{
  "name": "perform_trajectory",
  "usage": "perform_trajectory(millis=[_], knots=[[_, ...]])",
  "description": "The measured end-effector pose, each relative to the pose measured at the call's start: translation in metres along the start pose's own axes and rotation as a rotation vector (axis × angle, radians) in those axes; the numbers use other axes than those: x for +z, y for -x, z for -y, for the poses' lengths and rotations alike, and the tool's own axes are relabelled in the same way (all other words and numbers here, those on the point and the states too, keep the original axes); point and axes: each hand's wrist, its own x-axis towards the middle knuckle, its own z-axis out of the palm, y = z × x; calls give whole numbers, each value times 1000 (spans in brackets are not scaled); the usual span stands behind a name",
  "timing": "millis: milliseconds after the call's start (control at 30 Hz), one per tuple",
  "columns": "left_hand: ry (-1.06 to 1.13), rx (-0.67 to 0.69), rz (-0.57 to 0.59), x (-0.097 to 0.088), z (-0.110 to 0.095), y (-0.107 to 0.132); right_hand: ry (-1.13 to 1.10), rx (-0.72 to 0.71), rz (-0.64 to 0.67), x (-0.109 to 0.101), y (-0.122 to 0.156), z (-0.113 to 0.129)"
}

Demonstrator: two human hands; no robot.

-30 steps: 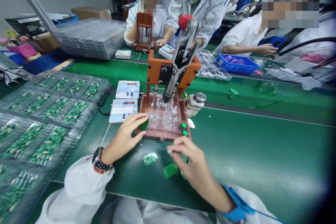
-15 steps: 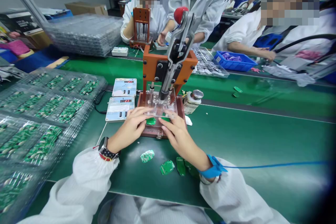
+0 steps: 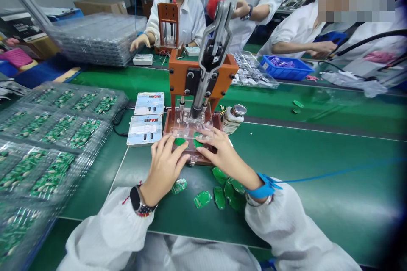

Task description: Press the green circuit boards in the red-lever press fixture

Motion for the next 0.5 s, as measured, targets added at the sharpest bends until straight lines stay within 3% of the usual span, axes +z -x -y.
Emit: perform_trajectory(millis=[133,300,500], knots=[[92,-74,-61,3,1,-3,122,-28,-19,2,3,9],[202,-169,2,0,1,-11,70,4,-23,4,7,10],[172,-94,49,-3,12,-10,-39,92,-132,-8,11,-5]])
